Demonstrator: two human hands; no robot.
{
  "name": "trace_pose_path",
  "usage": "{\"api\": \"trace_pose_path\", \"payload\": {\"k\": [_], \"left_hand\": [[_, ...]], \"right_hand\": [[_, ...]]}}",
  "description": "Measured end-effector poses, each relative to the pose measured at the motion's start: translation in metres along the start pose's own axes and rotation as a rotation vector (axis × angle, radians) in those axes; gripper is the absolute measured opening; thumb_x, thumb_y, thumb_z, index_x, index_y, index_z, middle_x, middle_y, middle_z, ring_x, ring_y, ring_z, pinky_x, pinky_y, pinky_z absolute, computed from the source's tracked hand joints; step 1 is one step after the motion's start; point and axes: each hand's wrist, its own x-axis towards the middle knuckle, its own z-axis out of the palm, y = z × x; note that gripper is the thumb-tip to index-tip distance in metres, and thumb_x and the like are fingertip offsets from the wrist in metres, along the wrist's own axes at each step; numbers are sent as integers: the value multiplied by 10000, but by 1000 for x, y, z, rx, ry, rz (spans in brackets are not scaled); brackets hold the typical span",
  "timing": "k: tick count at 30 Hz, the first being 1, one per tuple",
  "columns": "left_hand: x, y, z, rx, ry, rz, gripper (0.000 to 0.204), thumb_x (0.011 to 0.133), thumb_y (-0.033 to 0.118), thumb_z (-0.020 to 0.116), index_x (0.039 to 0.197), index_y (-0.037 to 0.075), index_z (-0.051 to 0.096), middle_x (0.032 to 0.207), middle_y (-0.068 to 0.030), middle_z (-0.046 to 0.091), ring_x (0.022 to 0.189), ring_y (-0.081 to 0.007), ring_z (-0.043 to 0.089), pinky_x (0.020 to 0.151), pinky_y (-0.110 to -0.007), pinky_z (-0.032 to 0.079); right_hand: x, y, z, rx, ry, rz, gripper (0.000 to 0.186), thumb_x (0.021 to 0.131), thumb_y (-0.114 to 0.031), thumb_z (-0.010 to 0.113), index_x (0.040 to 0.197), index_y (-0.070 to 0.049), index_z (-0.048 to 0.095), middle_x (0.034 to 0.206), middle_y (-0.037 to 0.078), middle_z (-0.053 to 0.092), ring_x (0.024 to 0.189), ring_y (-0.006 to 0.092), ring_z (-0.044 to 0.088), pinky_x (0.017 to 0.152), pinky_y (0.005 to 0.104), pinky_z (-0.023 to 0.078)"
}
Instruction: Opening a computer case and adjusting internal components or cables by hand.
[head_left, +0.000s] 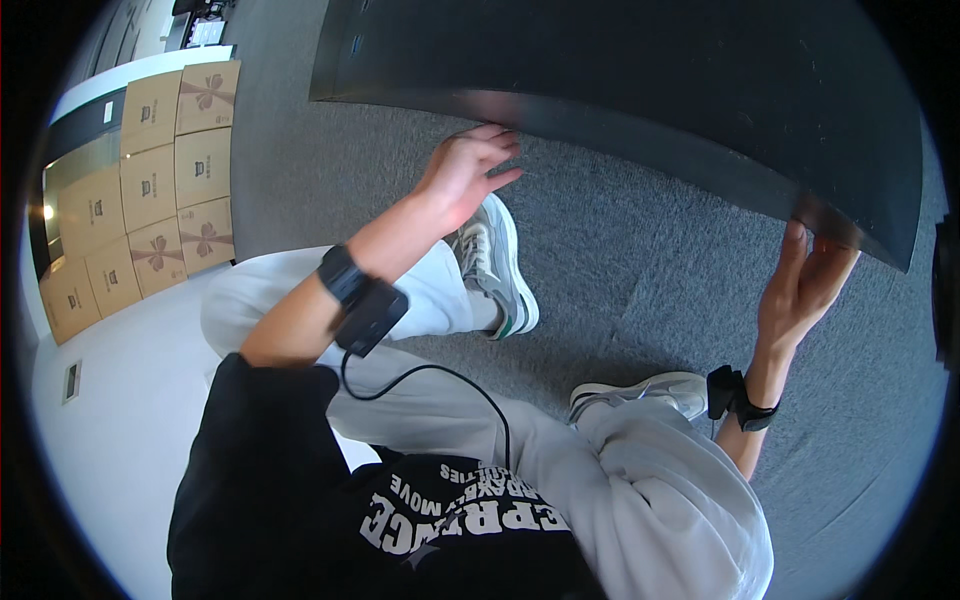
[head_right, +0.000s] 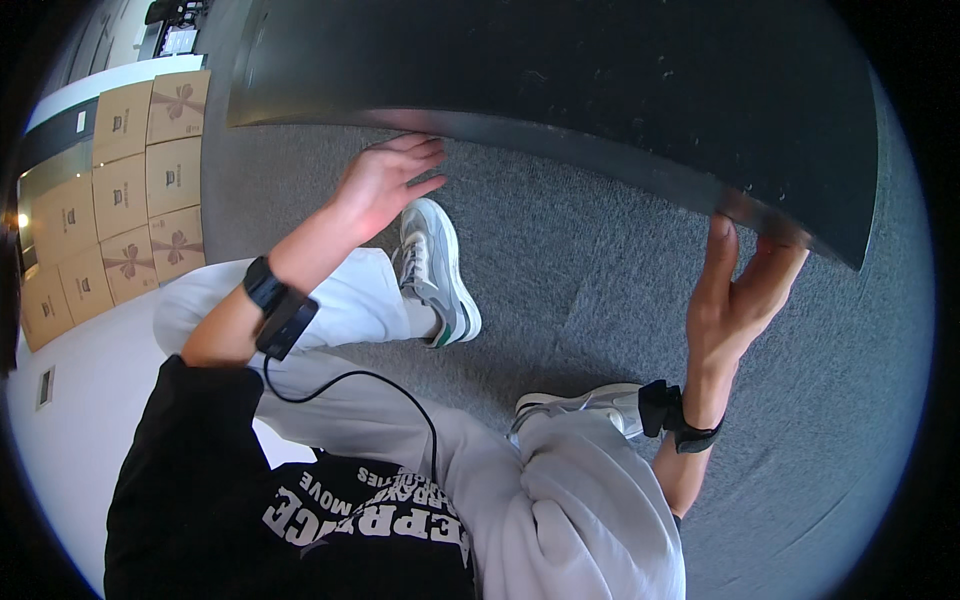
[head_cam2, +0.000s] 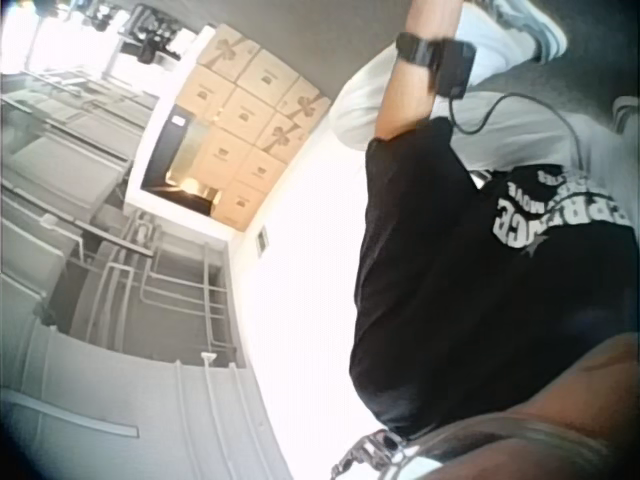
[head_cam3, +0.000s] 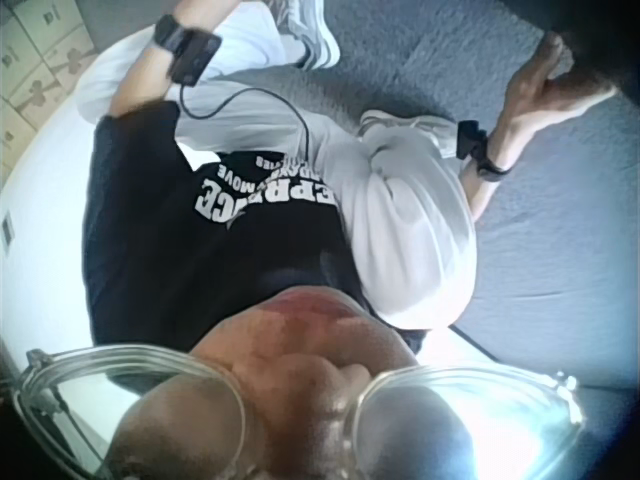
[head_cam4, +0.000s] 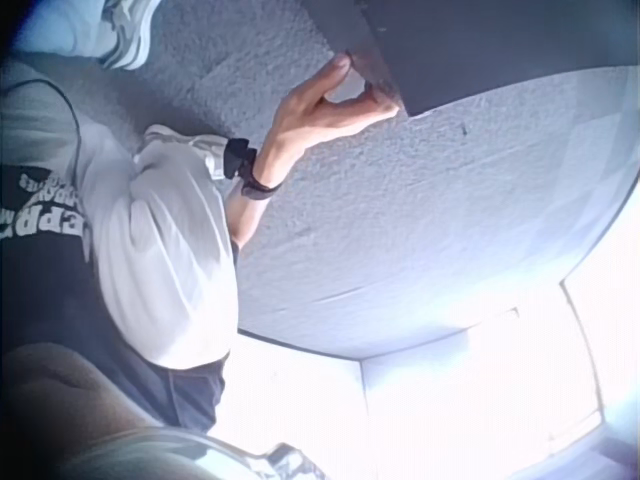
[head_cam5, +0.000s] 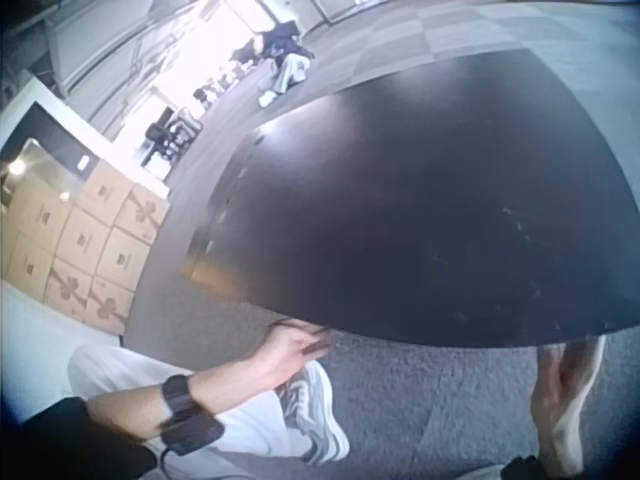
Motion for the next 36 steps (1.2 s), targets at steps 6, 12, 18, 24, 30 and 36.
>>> {"api": "trace_pose_path", "payload": {"k": [6,12,18,24,30,36], "left_hand": [[63,-54,8,-265,37,-105,544,949,-33,446,1478,-61,320,1504,-296,360,1422,-397,383,1175,-563,359],[90,-97,35,-681,109,-118,413,967,-57,375,1371,-125,326,1371,-276,428,1369,-390,424,1158,-661,341],[99,-110,43,-757,93,-157,282,969,-41,414,1245,-90,442,1250,-243,499,1234,-338,522,1150,-616,374],[115,-113,47,-733,117,-166,162,974,-23,441,1111,-57,520,1203,-212,537,1183,-315,554,1113,-479,441],[124,-127,42,-733,104,-151,247,929,-81,455,1167,-60,521,1211,-196,535,1163,-303,558,1085,-406,462],[128,-134,40,-692,78,-124,315,908,-101,449,1212,-58,523,1201,-177,551,1152,-295,564,1088,-401,460]], "right_hand": [[1,1,0,13,-32,53,449,1012,-149,616,1425,-72,456,1298,146,614,1256,273,582,1082,447,458],[4,-4,11,-55,17,29,389,985,-127,654,1326,-34,493,1172,159,641,1121,253,645,1020,429,499],[5,-4,7,-59,13,38,393,988,-135,650,1332,-34,489,1183,164,642,1125,252,648,1019,426,502],[4,-5,8,-59,11,58,398,995,-140,636,1345,-41,475,1191,170,642,1134,263,651,1009,435,509],[3,-4,8,-96,11,66,398,1001,-161,631,1343,-36,469,1201,182,637,1139,270,655,1006,457,509],[5,-6,6,-109,-6,86,382,1002,-150,630,1332,-31,478,1188,177,630,1142,262,643,990,450,512]]}}
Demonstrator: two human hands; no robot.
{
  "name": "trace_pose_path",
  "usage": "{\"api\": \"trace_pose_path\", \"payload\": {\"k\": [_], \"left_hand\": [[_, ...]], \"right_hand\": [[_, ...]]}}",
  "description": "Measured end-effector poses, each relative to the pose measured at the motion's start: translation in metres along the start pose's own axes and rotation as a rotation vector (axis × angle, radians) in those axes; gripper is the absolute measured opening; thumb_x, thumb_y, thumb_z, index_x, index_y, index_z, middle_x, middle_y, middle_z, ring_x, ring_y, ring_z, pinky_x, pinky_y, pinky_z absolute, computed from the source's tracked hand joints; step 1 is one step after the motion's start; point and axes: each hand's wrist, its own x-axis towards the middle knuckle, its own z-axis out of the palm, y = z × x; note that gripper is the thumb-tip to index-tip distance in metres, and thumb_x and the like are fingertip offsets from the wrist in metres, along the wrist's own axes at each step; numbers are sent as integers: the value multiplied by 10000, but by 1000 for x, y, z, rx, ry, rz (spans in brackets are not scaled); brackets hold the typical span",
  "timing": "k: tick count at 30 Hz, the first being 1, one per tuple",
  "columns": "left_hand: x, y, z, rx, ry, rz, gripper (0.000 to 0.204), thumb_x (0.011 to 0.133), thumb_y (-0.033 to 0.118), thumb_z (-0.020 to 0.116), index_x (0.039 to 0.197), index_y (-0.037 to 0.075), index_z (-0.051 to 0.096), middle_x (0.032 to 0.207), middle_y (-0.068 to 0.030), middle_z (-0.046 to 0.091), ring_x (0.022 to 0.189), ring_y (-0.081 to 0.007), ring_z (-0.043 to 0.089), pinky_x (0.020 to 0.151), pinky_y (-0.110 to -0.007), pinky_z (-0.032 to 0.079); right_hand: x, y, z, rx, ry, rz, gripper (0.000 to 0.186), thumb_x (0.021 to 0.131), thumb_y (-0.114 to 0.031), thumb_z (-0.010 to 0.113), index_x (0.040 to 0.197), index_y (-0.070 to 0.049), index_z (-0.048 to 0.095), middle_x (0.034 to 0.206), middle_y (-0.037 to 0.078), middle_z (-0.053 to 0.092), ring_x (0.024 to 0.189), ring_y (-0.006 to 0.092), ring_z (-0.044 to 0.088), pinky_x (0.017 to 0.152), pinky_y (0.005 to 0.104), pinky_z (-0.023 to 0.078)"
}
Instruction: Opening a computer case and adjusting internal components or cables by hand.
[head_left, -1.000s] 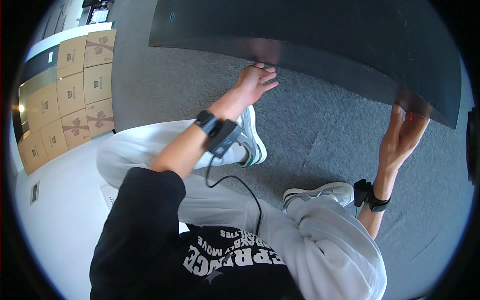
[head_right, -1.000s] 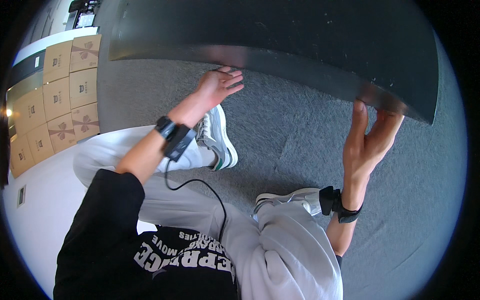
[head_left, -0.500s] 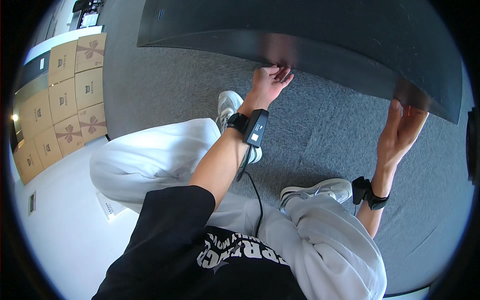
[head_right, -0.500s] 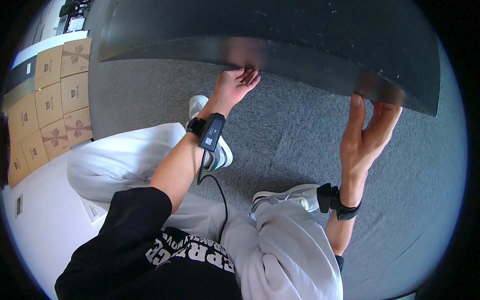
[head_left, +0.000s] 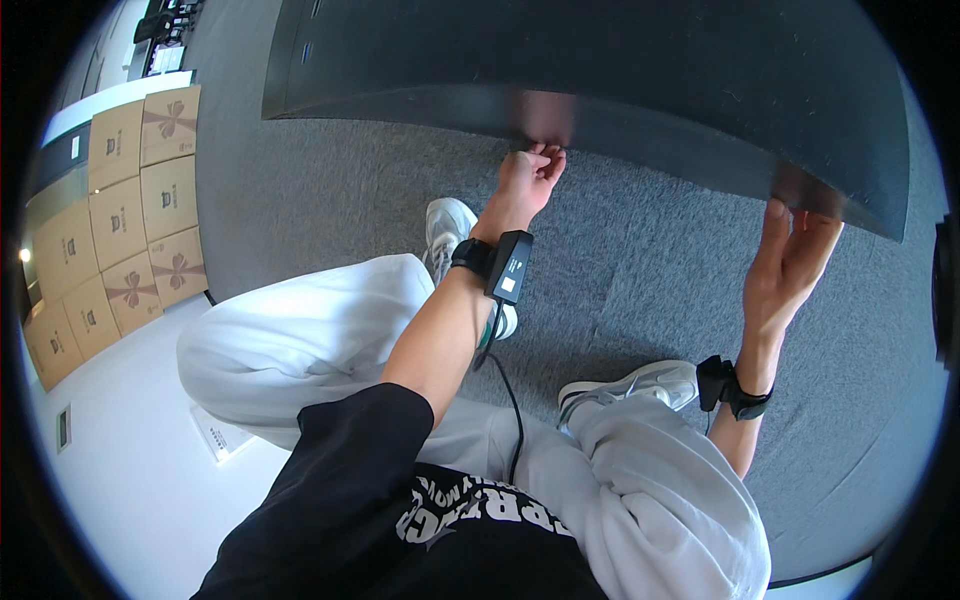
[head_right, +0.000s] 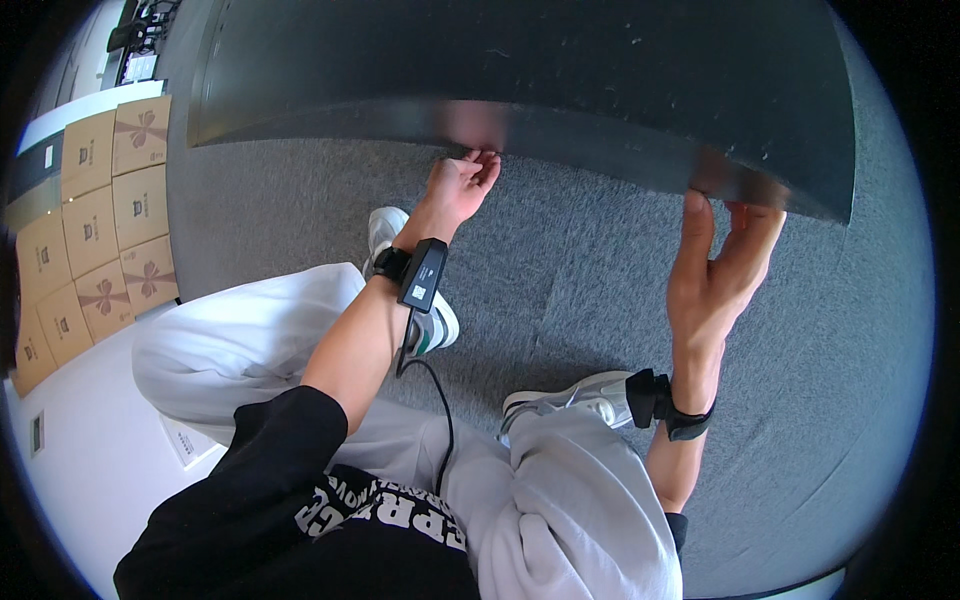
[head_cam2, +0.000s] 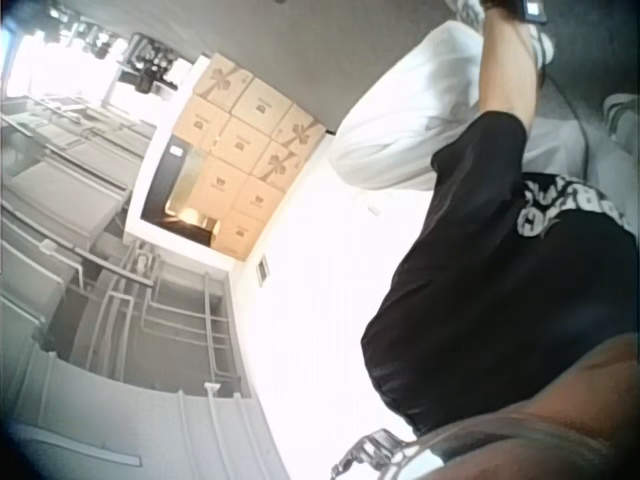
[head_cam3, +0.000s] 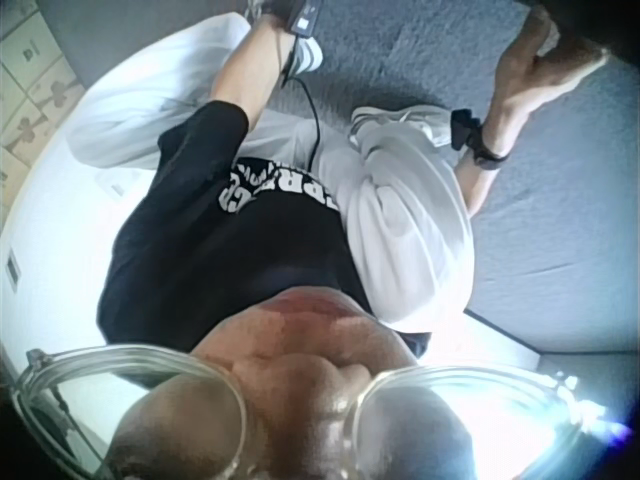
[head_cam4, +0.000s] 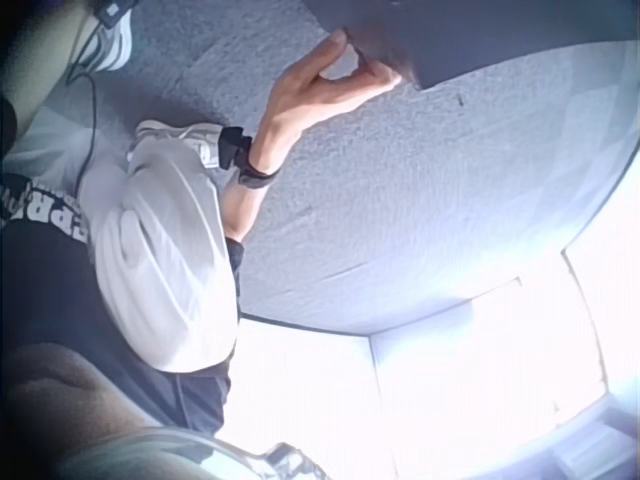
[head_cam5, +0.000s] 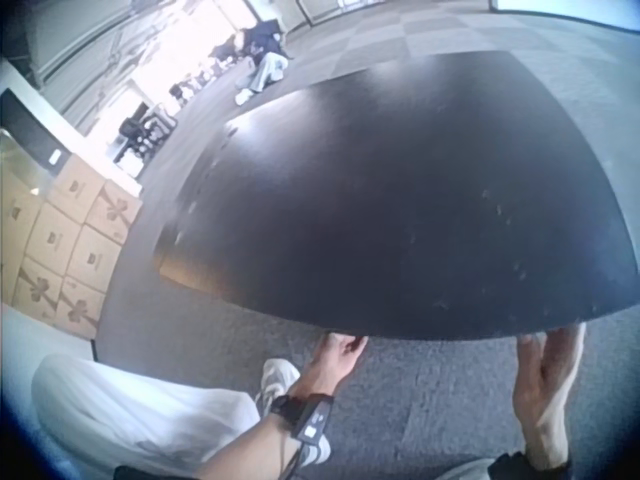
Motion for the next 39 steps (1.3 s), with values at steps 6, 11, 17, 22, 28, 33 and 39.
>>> {"api": "trace_pose_path", "payload": {"k": [6,11,17,22,28,33,39], "left_hand": [[-14,19,6,476,-37,-26,371,970,56,463,1322,-58,496,1247,-212,588,1163,-326,606,1053,-419,500],[-67,37,41,1662,-566,2,529,1037,378,444,1412,14,521,1359,-196,603,1252,-290,604,1024,-431,502],[-155,-4,72,2008,-949,465,350,1018,271,535,1263,29,593,1124,-192,638,1033,-334,657,924,-420,516],[-253,-2,94,1909,-1445,482,240,942,217,682,825,35,577,782,-102,566,707,-281,609,670,-371,506],[-290,36,62,1689,-1882,949,370,898,405,736,705,150,548,764,10,559,675,-129,566,593,-267,447],[-280,139,31,1580,-1223,1506,500,980,619,505,1084,152,650,1025,-67,625,1049,-208,570,946,-386,451],[-239,42,70,2200,-851,1719,931,916,778,418,1405,-11,488,1416,-255,467,1340,-415,450,1135,-543,332]], "right_hand": [[2,-2,4,49,-16,-112,311,973,-78,650,1254,-15,532,1085,143,620,1050,253,649,922,414,547],[-12,12,0,32,-81,15,315,903,19,690,1201,-7,592,1101,156,632,1026,274,664,825,403,582],[4,-9,-25,23,-285,-51,158,859,27,713,994,-15,642,975,116,642,915,247,678,764,369,557],[-40,75,-31,-21,-192,339,103,939,-87,665,1004,-7,666,921,113,674,838,253,692,746,367,555],[-68,217,-47,-487,94,248,288,922,-192,672,1166,-39,680,1132,182,654,1058,349,648,953,431,512],[-47,284,-44,-681,158,154,500,875,-104,627,1373,-95,585,1335,204,585,1243,390,550,1051,460,457],[-26,349,-31,-851,128,39,363,852,-52,601,1194,-107,708,1286,161,629,1168,376,579,1000,464,480]]}}
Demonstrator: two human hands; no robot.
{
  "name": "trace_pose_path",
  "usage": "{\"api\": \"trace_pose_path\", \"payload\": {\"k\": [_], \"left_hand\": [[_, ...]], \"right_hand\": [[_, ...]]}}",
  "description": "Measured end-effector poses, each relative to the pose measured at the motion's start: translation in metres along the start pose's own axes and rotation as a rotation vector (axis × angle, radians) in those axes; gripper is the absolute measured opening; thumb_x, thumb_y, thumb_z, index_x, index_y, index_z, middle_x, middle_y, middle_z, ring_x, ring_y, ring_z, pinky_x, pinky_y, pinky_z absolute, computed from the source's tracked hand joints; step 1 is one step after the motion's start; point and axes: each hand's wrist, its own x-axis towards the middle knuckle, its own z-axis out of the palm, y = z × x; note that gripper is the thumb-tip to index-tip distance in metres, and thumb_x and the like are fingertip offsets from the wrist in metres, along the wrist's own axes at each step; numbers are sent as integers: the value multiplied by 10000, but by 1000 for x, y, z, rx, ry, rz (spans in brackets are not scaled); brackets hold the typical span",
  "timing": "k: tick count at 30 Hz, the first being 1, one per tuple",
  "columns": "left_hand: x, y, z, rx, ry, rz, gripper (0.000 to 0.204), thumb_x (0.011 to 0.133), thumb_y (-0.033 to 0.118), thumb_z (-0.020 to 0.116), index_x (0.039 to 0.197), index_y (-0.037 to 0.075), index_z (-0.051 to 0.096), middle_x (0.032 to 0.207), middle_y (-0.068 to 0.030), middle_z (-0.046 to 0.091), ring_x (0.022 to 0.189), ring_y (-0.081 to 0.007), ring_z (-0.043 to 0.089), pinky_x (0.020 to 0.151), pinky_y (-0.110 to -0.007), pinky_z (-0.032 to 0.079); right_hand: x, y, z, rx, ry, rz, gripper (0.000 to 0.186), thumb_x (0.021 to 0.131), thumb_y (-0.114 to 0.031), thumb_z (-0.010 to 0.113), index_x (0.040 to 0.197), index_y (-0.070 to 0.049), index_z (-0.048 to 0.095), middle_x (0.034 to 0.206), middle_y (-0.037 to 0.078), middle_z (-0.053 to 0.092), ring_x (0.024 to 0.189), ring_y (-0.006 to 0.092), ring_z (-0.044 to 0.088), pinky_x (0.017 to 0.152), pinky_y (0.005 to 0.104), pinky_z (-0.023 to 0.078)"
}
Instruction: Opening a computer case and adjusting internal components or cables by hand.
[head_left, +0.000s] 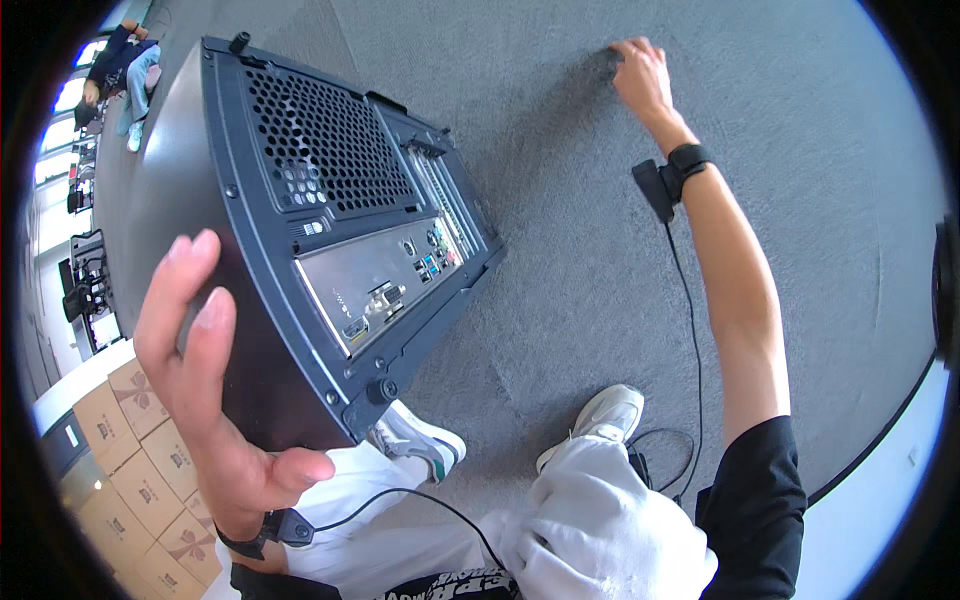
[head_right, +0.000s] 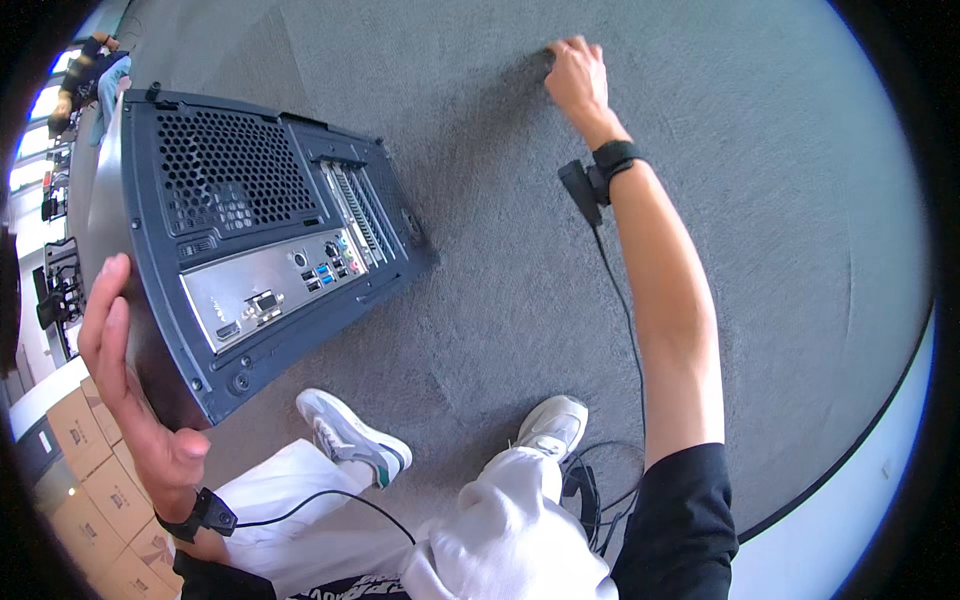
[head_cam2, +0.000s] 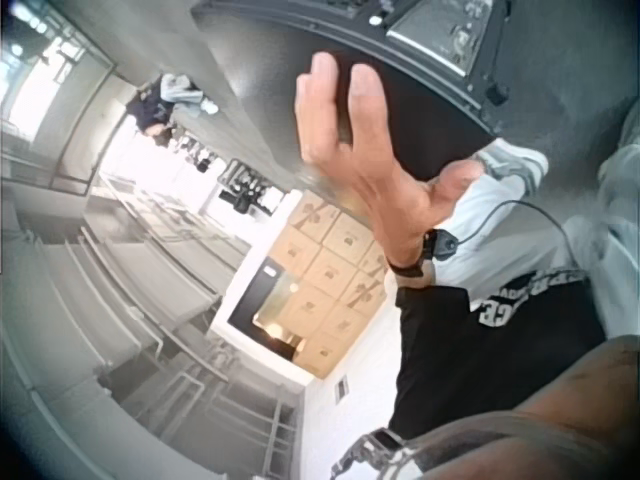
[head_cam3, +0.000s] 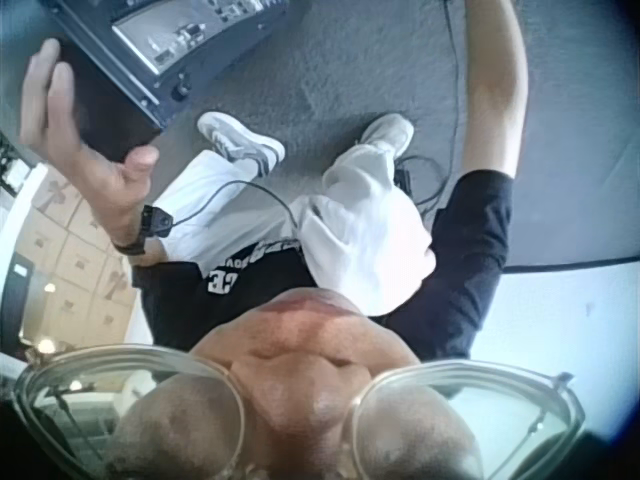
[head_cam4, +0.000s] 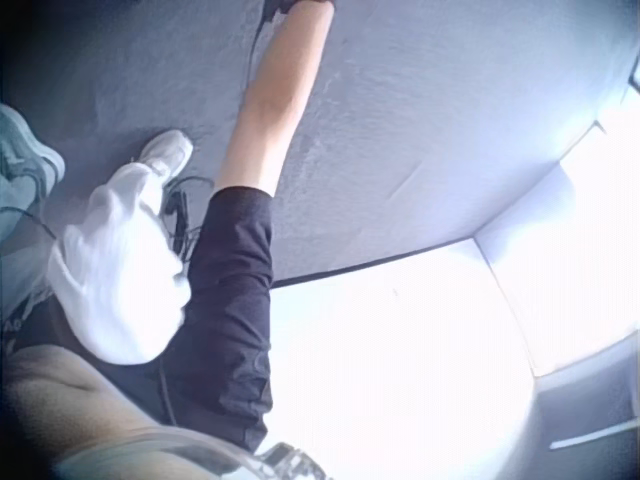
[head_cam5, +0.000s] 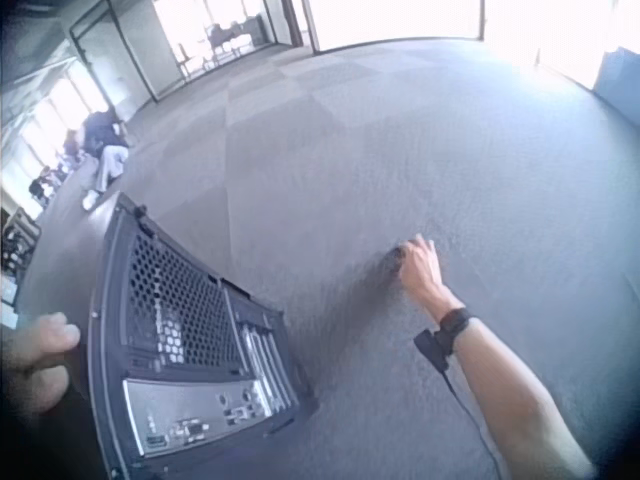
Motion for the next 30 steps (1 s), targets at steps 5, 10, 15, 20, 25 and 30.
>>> {"api": "trace_pose_path", "payload": {"k": [5,10,15,20,25,30], "left_hand": [[9,-9,15,-6,-106,131,1062,852,843,443,1514,20,335,1525,-244,291,1449,-381,348,1159,-509,369],[4,0,7,72,-114,144,1064,857,863,376,1511,27,304,1514,-252,302,1431,-388,372,1156,-502,386],[-3,6,1,152,-119,56,989,904,823,263,1528,55,228,1520,-277,299,1418,-406,384,1131,-520,431],[-15,3,-6,363,-92,35,987,901,831,168,1545,82,189,1541,-253,299,1420,-414,373,1137,-541,426],[-30,-8,-22,436,-152,-27,978,909,820,159,1560,90,187,1544,-277,301,1411,-435,387,1113,-573,439],[-21,-11,-15,445,-110,-17,975,925,792,281,1551,50,192,1518,-294,354,1342,-447,477,1054,-591,487]], "right_hand": [[4,12,8,235,122,158,166,926,-124,633,1063,-72,711,1030,148,691,965,329,668,888,422,528],[-43,-78,-37,670,-18,153,191,941,-163,659,1095,-66,718,917,124,746,816,221,734,739,335,579],[-119,-141,-72,989,-398,254,178,951,-117,654,1082,-13,713,995,141,751,902,236,744,836,362,612],[-147,-160,-103,1318,-532,429,178,951,-121,664,1070,5,706,978,132,752,934,229,747,882,346,613],[-147,-161,-108,1169,-705,468,168,936,-147,704,1053,-27,716,885,80,736,826,161,722,761,303,599],[-166,-167,-100,1315,-629,428,159,909,-108,707,1045,-27,714,859,82,724,767,149,687,714,310,565]]}}
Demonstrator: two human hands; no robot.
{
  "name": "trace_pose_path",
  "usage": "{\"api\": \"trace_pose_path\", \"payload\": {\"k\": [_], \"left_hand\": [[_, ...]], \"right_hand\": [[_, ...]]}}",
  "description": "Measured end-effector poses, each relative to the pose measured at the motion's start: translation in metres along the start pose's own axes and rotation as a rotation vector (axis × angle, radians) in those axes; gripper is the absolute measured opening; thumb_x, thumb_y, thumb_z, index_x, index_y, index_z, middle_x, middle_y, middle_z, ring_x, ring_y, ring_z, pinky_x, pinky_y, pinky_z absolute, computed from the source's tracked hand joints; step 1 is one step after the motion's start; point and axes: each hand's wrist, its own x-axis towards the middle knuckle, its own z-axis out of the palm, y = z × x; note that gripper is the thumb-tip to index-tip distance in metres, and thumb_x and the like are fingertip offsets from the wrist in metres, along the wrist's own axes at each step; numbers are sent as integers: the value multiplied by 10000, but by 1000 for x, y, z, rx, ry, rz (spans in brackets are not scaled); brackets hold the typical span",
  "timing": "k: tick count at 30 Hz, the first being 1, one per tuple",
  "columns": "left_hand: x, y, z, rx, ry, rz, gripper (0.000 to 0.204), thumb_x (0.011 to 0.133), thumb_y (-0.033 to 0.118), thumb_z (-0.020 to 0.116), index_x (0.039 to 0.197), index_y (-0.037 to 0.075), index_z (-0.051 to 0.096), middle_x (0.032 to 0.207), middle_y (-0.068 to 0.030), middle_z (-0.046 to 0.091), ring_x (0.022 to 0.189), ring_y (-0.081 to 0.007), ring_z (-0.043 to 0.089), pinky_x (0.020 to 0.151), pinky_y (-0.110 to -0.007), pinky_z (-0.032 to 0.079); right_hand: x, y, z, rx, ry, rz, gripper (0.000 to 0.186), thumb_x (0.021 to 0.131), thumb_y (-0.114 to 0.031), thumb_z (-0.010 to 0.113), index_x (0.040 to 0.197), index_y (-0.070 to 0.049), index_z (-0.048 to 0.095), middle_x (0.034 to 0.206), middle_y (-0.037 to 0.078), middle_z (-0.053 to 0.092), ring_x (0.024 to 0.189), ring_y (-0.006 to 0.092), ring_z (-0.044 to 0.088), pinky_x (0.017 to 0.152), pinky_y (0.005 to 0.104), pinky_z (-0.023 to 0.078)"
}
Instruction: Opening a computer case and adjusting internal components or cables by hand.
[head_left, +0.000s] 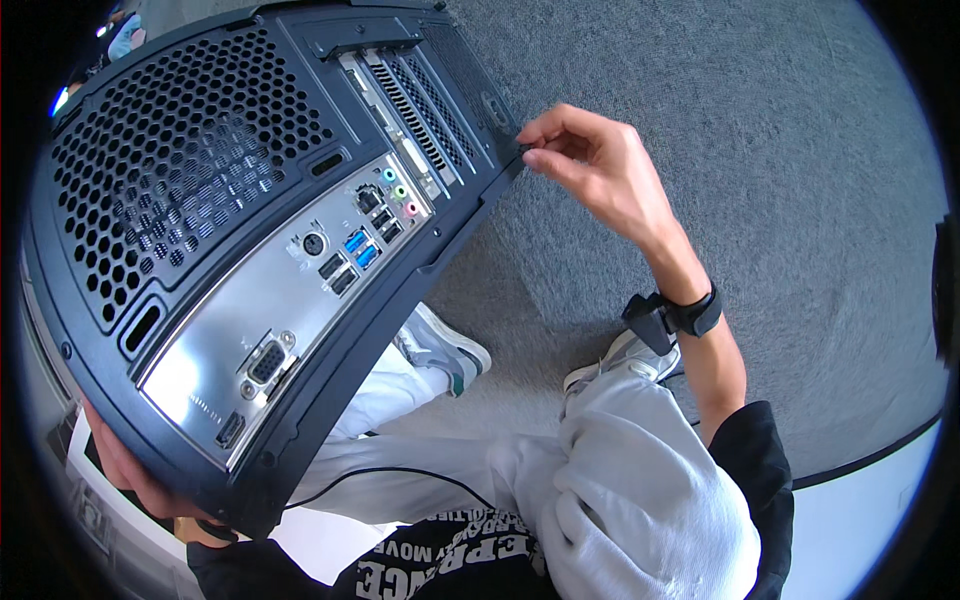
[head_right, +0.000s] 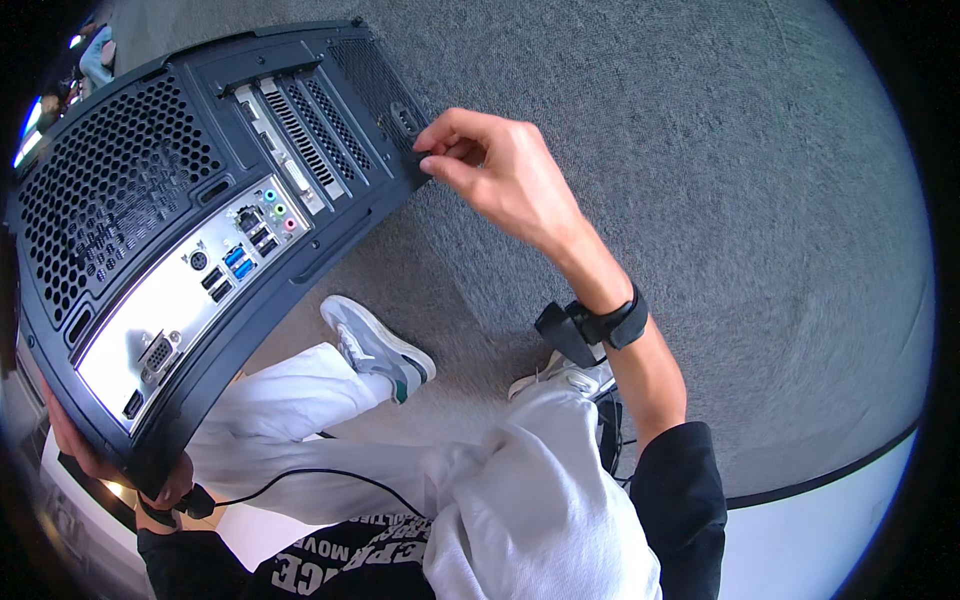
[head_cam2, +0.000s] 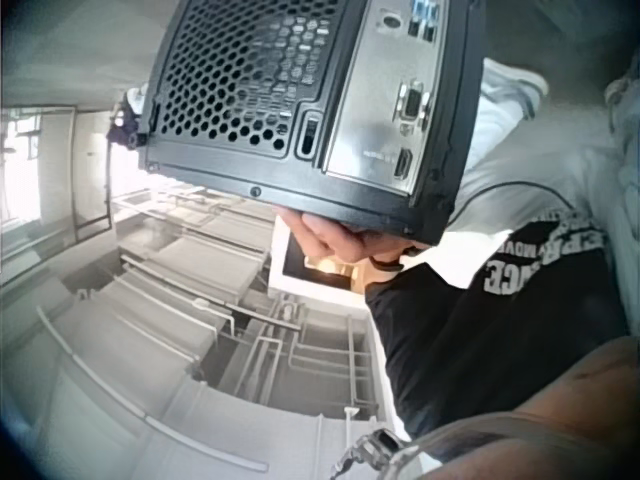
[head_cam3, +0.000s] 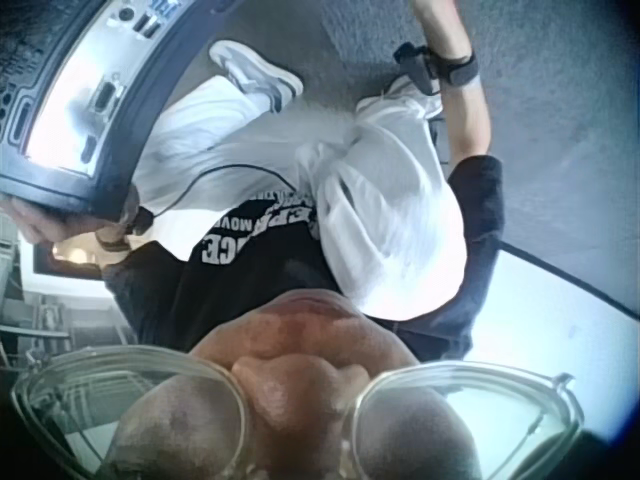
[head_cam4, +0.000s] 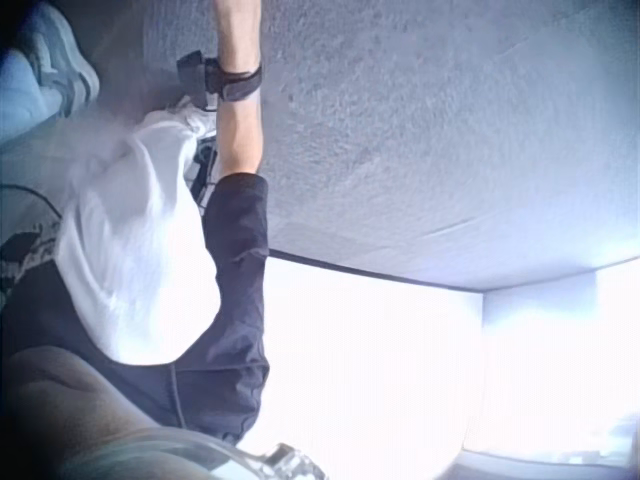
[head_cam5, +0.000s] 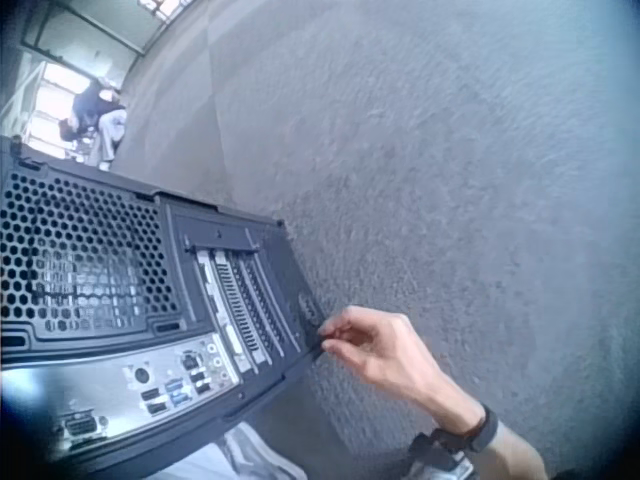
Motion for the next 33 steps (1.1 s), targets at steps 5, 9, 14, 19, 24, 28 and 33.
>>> {"api": "trace_pose_path", "payload": {"k": [5,9,14,19,24,28,33], "left_hand": [[10,-19,-11,-4,26,173,865,914,486,665,1511,-19,294,1510,-242,395,1394,-397,445,1054,-490,513],[11,-17,-15,20,56,150,867,914,487,665,1512,-17,290,1510,-242,396,1392,-399,446,1055,-493,511],[13,-22,-20,41,67,140,869,914,489,665,1513,-15,287,1509,-243,396,1390,-401,447,1056,-498,509],[10,-30,-31,58,66,120,870,914,490,664,1514,-13,283,1509,-243,396,1388,-403,448,1057,-502,507],[14,-34,-34,73,70,114,872,914,491,664,1515,-11,279,1509,-244,397,1386,-405,450,1058,-506,504],[13,-36,-31,74,72,106,874,914,493,663,1515,-10,276,1509,-244,397,1384,-407,451,1059,-509,502],[14,-36,-29,68,73,98,876,914,494,663,1517,-8,272,1508,-245,397,1382,-409,452,1060,-514,500]], "right_hand": [[-10,-2,17,80,29,27,159,888,-64,707,1042,-22,710,906,84,719,797,152,683,735,310,565],[-12,10,14,90,84,150,163,890,-69,704,1042,-9,701,902,90,714,811,162,689,760,317,567],[-10,19,7,-48,140,204,164,896,-69,697,1045,0,694,887,102,712,810,178,700,759,326,575],[-5,32,13,-107,194,99,147,884,-55,707,1014,10,686,887,135,715,786,223,717,718,345,586],[2,35,20,-113,140,75,150,868,-29,708,1010,12,685,889,152,707,803,268,720,716,352,583],[2,38,25,-98,162,52,146,874,-20,699,1015,15,687,909,155,705,808,276,719,715,357,581],[5,41,27,-164,180,-53,139,875,-12,695,1012,12,690,923,149,694,804,293,715,701,367,580]]}}
